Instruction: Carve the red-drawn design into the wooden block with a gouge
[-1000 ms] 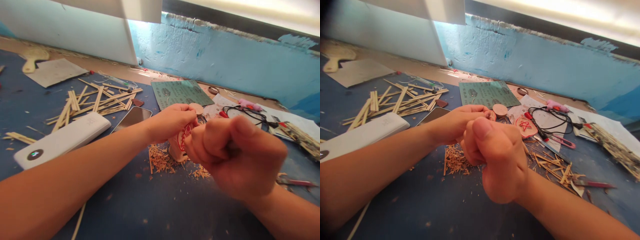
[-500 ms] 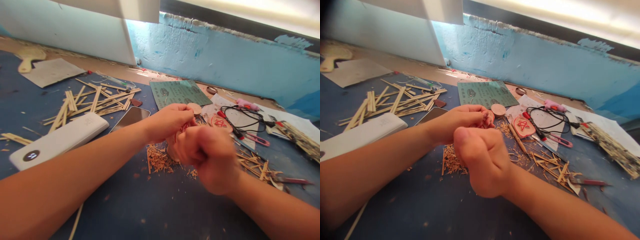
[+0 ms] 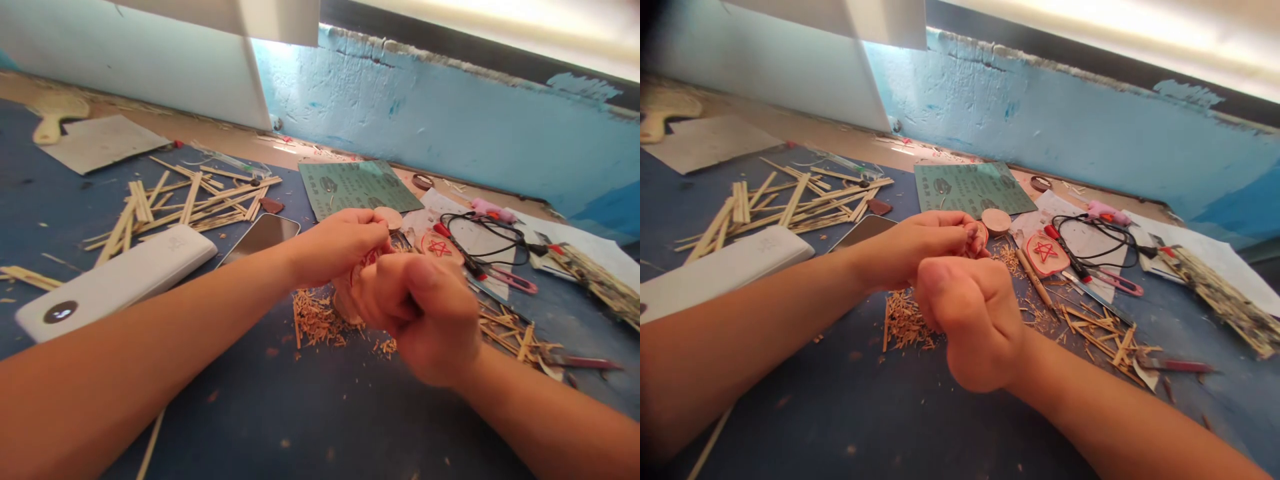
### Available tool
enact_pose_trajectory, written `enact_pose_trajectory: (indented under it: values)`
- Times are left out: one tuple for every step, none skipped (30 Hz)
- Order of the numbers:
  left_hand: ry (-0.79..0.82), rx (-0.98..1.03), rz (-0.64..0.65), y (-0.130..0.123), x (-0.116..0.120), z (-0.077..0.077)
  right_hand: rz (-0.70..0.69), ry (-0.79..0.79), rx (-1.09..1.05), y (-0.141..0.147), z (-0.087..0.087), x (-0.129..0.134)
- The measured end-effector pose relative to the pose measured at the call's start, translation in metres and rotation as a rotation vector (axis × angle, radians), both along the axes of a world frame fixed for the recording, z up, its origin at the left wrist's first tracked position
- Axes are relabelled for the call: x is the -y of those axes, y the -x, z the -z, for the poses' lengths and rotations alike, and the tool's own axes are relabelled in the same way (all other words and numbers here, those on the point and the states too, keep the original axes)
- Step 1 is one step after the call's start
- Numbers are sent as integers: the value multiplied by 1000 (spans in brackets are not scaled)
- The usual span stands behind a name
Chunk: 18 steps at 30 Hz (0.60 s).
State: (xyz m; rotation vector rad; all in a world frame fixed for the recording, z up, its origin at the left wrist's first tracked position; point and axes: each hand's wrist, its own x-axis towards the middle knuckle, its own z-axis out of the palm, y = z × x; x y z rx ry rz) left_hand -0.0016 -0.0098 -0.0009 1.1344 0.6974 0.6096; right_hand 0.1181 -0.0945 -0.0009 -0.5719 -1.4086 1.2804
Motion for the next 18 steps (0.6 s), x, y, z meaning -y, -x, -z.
enact_pose_trajectory:
  values:
    - [2,-1,0,0,0,0,2,-1,-1,0,-1,0]
    - [6,-4,0,0,0,-1,0,9,8,0,-1,0]
    - [11,-8,1,0,0,-1,-2,20,17,1,-1,0]
    - [12,-11,-1,0,0,-1,1,14,12,1,1,-1]
    - [7,-14,-3,0,0,-1,-1,12,8,2,3,-2]
    - [2,-15,-4,0,0,-1,-3,-2,-21,2,7,-3]
    - [-1,-17,-2,1,0,0,-12,-1,-41,3,11,-5]
    - [0,-22,1,1,-1,0,-23,4,-58,4,15,-6]
    - [4,-26,4,1,-1,0,-34,16,-68,4,18,-8]
    - [11,-26,8,2,-1,0,-46,34,-68,4,20,-9]
    - [19,-24,11,2,-1,1,-57,50,-69,4,21,-11]
    - [22,-16,18,3,-2,2,-70,67,-75,4,20,-12]
    - [19,1,31,4,-2,3,-80,96,-78,3,19,-13]
    - [13,25,48,4,-3,4,-92,130,-79,2,17,-14]
    - [6,43,67,5,-4,5,-103,164,-70,1,16,-16]
    - [0,46,82,7,-5,6,-114,187,-61,0,15,-17]
    - [-2,37,91,8,-7,7,-125,194,-55,-1,14,-19]
    - [-4,10,91,9,-8,8,-140,188,-48,-2,14,-22]
